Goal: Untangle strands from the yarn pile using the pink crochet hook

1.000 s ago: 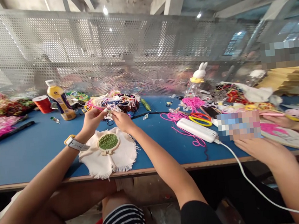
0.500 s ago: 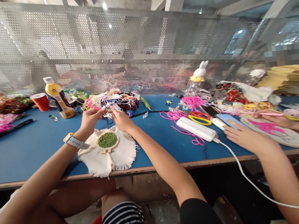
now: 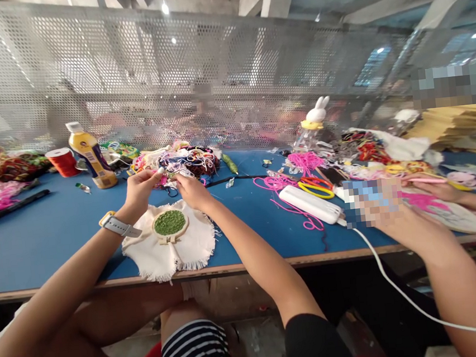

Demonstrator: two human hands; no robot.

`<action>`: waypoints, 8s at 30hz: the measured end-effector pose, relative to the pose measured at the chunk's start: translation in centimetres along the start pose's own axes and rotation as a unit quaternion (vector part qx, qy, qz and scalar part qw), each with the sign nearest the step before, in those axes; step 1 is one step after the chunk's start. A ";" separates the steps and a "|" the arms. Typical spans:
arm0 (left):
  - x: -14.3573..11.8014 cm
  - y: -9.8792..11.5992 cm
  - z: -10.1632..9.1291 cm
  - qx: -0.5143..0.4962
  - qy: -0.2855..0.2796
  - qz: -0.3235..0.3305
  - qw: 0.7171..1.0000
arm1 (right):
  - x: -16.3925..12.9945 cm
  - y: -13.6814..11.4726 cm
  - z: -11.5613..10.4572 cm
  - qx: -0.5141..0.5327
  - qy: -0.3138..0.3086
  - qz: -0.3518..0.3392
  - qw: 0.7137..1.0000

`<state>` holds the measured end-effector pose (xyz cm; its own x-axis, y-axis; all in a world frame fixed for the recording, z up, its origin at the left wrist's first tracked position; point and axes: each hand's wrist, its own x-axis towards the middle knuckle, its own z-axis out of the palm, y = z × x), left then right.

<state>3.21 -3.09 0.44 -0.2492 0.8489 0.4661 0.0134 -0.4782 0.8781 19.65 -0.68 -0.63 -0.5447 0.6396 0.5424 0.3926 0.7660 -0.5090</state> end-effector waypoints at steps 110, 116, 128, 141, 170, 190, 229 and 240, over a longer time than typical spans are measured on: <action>2.6 0.8 -3.1 0.279 -0.290 0.187 0.896 | 0.5 1.3 -3.1 0.206 -0.142 0.079 0.965; 2.8 0.7 -2.6 0.222 -0.240 0.128 0.936 | 0.5 1.3 -3.0 0.223 -0.106 0.096 0.964; 2.0 -0.6 -1.6 0.241 -0.185 0.150 0.941 | 0.6 0.4 -2.7 0.193 -0.059 0.076 0.976; 1.6 0.4 -2.2 0.267 -0.185 0.180 0.929 | 0.6 1.0 -2.9 0.196 -0.053 0.066 0.977; 3.1 0.1 -4.4 0.335 -0.150 0.196 0.909 | 0.6 2.3 -2.7 0.136 -0.011 0.089 0.987; 1.3 -0.2 -2.3 0.335 -0.179 0.255 0.889 | 0.6 1.7 -2.7 0.144 -0.016 0.081 0.986; 1.2 -1.0 -2.2 0.484 -0.142 0.337 0.795 | 0.7 2.0 -2.5 0.097 -0.007 0.090 0.991; 1.7 -0.5 -3.1 0.516 -0.046 0.276 0.810 | 0.7 2.1 -2.6 0.096 -0.006 0.099 0.990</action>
<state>-0.26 -2.08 0.42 0.1436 0.6056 0.7827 0.9114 -0.3892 0.1339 22.02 1.50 0.44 -0.4806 0.7748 0.4108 0.3453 0.5978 -0.7235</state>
